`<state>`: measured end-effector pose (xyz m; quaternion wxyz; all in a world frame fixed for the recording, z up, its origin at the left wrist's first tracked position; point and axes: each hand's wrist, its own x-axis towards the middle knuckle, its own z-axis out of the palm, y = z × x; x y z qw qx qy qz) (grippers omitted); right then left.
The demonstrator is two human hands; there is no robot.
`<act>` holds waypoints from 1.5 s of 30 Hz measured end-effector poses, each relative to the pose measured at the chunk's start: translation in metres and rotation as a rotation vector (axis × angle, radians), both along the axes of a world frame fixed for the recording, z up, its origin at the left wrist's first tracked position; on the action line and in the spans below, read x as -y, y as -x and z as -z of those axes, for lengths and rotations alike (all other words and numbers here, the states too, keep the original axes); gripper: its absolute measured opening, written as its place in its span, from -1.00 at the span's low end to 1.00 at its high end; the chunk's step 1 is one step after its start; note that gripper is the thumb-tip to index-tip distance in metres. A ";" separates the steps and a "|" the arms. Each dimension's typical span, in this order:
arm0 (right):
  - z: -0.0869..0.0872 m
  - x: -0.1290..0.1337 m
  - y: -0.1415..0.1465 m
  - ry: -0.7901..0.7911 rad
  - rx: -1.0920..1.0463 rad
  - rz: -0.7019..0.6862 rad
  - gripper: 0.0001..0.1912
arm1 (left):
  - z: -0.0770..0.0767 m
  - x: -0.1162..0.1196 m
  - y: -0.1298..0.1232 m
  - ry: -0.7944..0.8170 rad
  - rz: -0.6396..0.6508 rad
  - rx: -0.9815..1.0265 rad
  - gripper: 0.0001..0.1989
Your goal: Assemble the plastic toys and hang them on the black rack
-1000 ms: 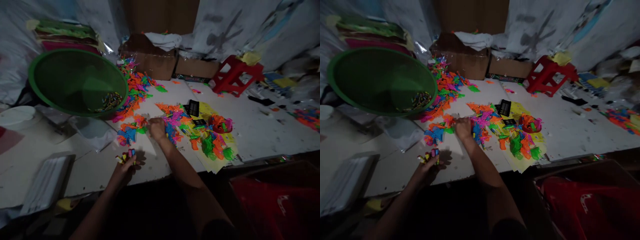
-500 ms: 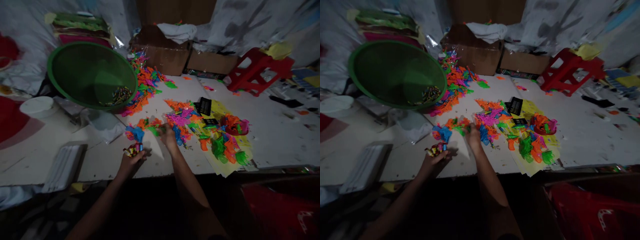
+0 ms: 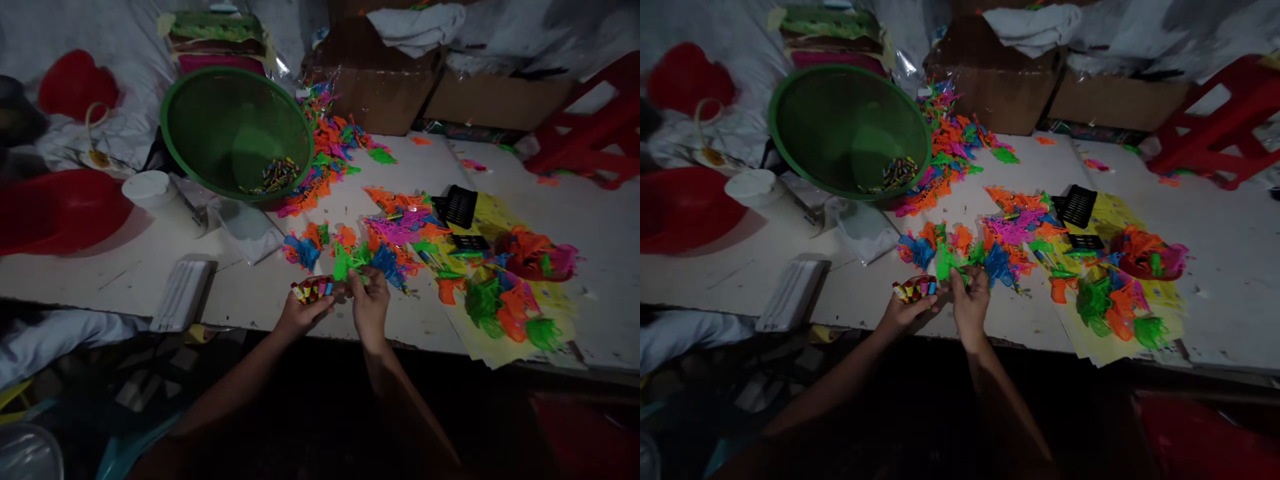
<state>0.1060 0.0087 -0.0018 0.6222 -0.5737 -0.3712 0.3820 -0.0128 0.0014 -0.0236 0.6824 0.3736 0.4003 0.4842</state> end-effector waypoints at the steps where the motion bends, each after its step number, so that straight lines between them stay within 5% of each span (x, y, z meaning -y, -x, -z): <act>1: 0.004 0.001 0.003 0.000 0.025 0.021 -0.69 | -0.001 0.001 -0.001 -0.018 0.007 0.006 -0.60; 18: 0.011 0.016 0.023 -0.023 0.074 0.044 -0.73 | -0.008 0.004 0.015 -0.100 0.157 -0.176 -0.79; 32: 0.019 0.018 0.016 -0.013 0.038 0.054 -0.75 | -0.014 0.011 0.017 0.012 0.155 -0.241 -0.76; 36: 0.020 0.013 -0.028 -0.017 0.007 0.192 -0.75 | -0.008 0.006 0.021 0.138 0.073 -0.211 -0.66; 45: 0.020 0.033 -0.190 0.013 0.332 0.791 -0.63 | 0.008 -0.007 0.029 0.324 -0.167 -0.160 -0.67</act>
